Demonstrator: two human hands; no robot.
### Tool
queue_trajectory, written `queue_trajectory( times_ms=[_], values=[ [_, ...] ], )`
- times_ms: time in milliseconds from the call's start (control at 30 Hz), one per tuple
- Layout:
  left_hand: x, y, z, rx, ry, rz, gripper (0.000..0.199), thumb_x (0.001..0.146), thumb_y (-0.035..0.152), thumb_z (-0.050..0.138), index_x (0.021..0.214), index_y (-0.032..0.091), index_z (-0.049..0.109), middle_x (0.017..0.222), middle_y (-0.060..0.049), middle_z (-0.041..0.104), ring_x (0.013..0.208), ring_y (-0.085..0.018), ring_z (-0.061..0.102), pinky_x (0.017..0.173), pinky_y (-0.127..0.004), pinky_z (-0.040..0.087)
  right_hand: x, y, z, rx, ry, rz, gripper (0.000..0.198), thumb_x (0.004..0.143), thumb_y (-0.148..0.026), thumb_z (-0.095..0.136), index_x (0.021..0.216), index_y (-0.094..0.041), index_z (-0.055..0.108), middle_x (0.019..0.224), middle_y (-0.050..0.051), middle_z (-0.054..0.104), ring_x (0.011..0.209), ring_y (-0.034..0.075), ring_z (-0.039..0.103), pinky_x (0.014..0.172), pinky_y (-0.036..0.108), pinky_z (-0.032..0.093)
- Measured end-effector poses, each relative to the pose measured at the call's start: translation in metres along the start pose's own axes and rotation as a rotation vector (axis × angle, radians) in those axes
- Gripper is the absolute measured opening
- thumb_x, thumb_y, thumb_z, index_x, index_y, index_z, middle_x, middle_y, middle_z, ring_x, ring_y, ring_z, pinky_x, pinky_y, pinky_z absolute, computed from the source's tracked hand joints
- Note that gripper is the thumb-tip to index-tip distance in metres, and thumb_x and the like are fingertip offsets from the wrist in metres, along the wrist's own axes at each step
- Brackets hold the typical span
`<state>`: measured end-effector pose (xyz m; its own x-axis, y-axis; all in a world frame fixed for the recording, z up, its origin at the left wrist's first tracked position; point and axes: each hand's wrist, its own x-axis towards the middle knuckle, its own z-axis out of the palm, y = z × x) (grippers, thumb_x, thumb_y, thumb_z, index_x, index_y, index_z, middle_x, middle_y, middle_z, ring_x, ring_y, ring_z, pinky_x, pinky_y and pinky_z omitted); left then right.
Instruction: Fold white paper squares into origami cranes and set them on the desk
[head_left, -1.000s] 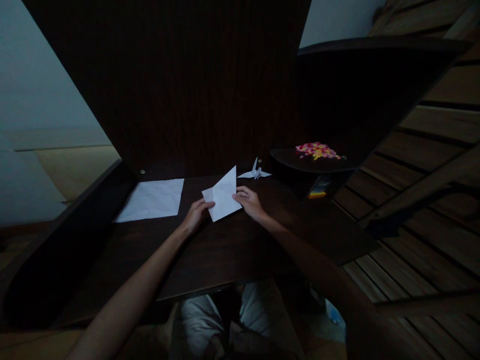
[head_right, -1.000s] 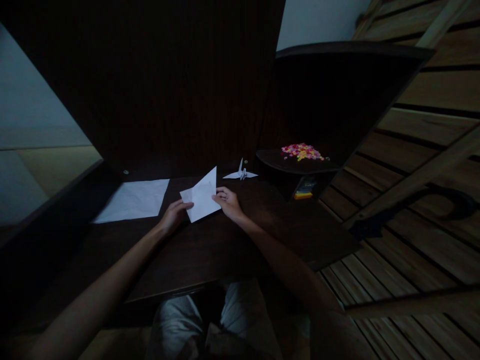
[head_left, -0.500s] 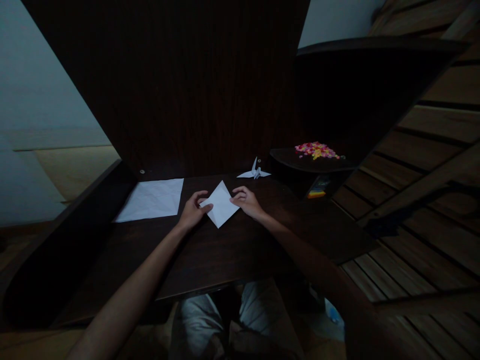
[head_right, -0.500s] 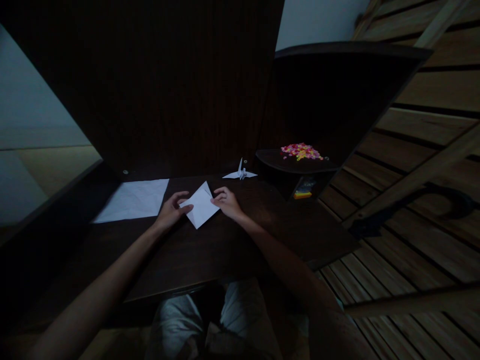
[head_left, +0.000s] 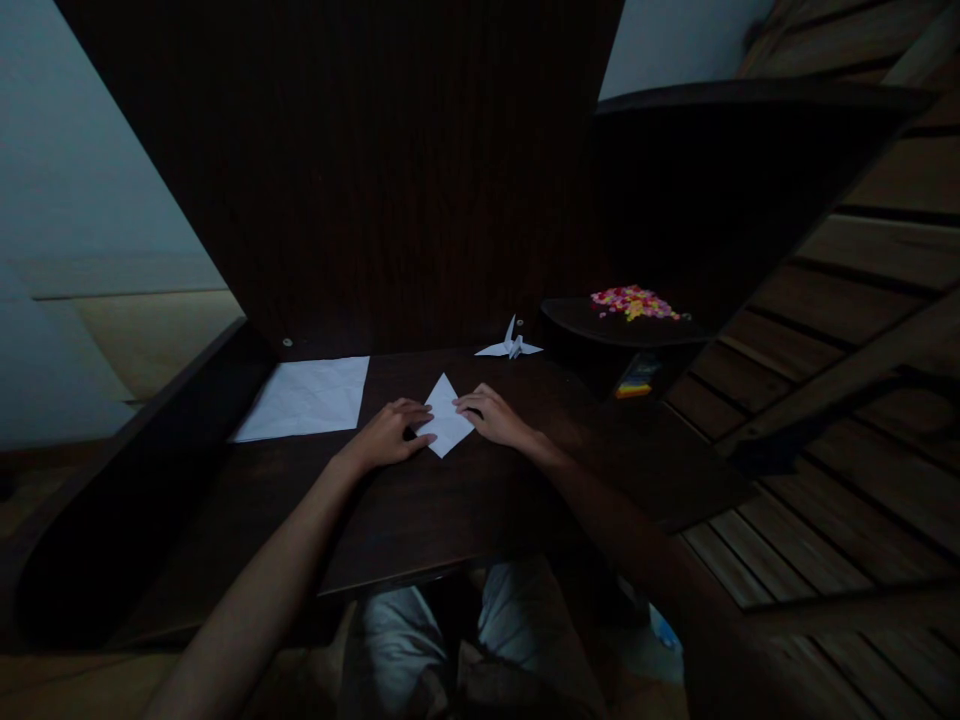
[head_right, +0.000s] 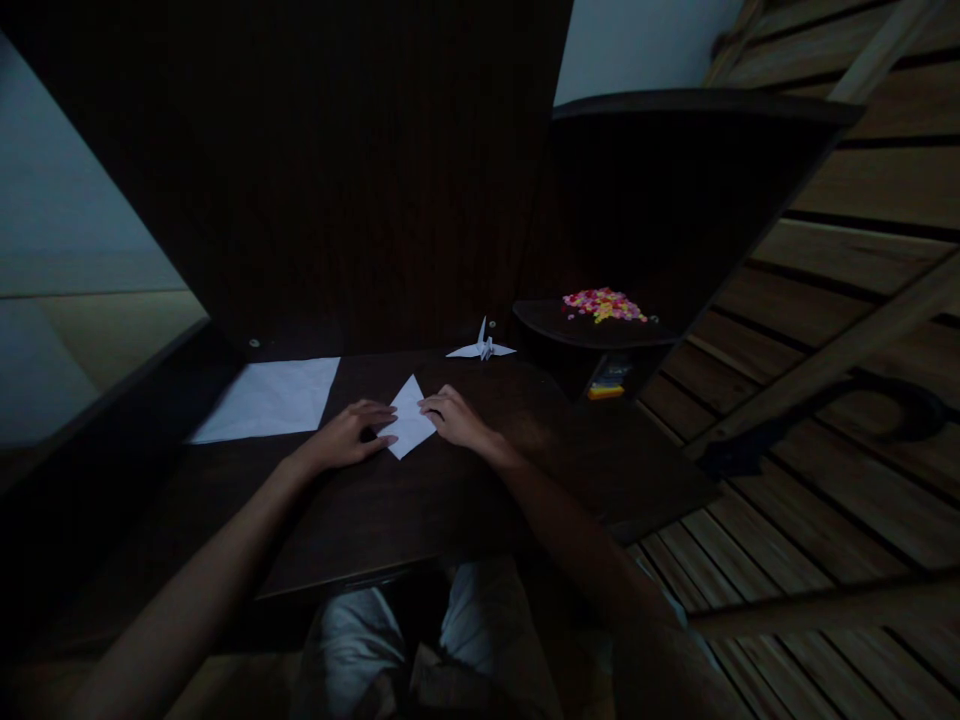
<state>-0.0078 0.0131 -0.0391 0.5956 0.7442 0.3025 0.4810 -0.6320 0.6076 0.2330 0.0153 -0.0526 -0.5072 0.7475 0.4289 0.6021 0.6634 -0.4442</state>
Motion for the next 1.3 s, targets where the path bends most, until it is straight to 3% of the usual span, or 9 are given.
queue_trajectory(
  times_ms=[100, 367, 533, 700, 867, 1300],
  values=[
    [-0.001, 0.001, -0.002, 0.013, -0.013, 0.006, 0.047, 0.063, 0.047, 0.075, 0.103, 0.022, 0.070, 0.118, -0.011, 0.064, 0.111, -0.031, 0.053, 0.102, -0.046, 0.033, -0.001, 0.001, 0.000, -0.006, -0.031, 0.013, 0.030, 0.083, -0.008, 0.050, 0.104, -0.021, 0.067, 0.115, 0.004, 0.066, 0.098, 0.020, 0.051, 0.088, 0.037, 0.042],
    [-0.005, 0.002, 0.003, 0.127, -0.116, 0.034, 0.068, 0.064, 0.051, 0.072, 0.122, 0.022, 0.056, 0.135, -0.013, 0.051, 0.128, -0.033, 0.039, 0.105, -0.048, 0.026, -0.002, -0.005, -0.001, -0.045, -0.172, 0.048, 0.042, 0.084, -0.015, 0.050, 0.125, -0.023, 0.057, 0.135, 0.005, 0.053, 0.115, 0.024, 0.042, 0.096, 0.048, 0.032],
    [-0.004, 0.006, 0.001, 0.008, -0.057, 0.006, 0.061, 0.061, 0.048, 0.076, 0.114, 0.023, 0.062, 0.128, -0.011, 0.058, 0.120, -0.032, 0.048, 0.104, -0.045, 0.030, -0.002, -0.007, -0.006, -0.011, -0.231, 0.049, 0.053, 0.078, -0.016, 0.058, 0.129, -0.029, 0.053, 0.138, 0.003, 0.049, 0.117, 0.025, 0.041, 0.098, 0.050, 0.029],
    [-0.001, 0.009, -0.003, 0.039, -0.057, -0.034, 0.044, 0.070, 0.048, 0.069, 0.106, 0.022, 0.068, 0.124, -0.010, 0.062, 0.113, -0.030, 0.056, 0.102, -0.042, 0.036, -0.003, -0.006, -0.012, -0.014, -0.275, 0.013, 0.063, 0.072, -0.024, 0.068, 0.132, -0.029, 0.049, 0.141, 0.005, 0.046, 0.118, 0.027, 0.040, 0.098, 0.052, 0.028],
    [-0.001, 0.004, -0.005, 0.118, -0.109, -0.025, 0.051, 0.066, 0.049, 0.071, 0.108, 0.020, 0.067, 0.125, -0.010, 0.060, 0.118, -0.029, 0.054, 0.104, -0.039, 0.037, -0.004, -0.004, -0.011, -0.029, -0.274, 0.002, 0.070, 0.069, -0.029, 0.072, 0.134, -0.030, 0.046, 0.142, 0.006, 0.045, 0.118, 0.027, 0.040, 0.098, 0.052, 0.027],
    [-0.004, 0.006, -0.007, -0.037, 0.009, -0.050, 0.036, 0.066, 0.042, 0.072, 0.096, 0.022, 0.071, 0.115, -0.008, 0.067, 0.108, -0.030, 0.061, 0.098, -0.038, 0.042, -0.001, -0.010, -0.016, 0.017, -0.301, 0.034, 0.059, 0.076, -0.028, 0.066, 0.132, -0.030, 0.048, 0.142, 0.004, 0.044, 0.118, 0.027, 0.040, 0.099, 0.053, 0.025]
  ],
)
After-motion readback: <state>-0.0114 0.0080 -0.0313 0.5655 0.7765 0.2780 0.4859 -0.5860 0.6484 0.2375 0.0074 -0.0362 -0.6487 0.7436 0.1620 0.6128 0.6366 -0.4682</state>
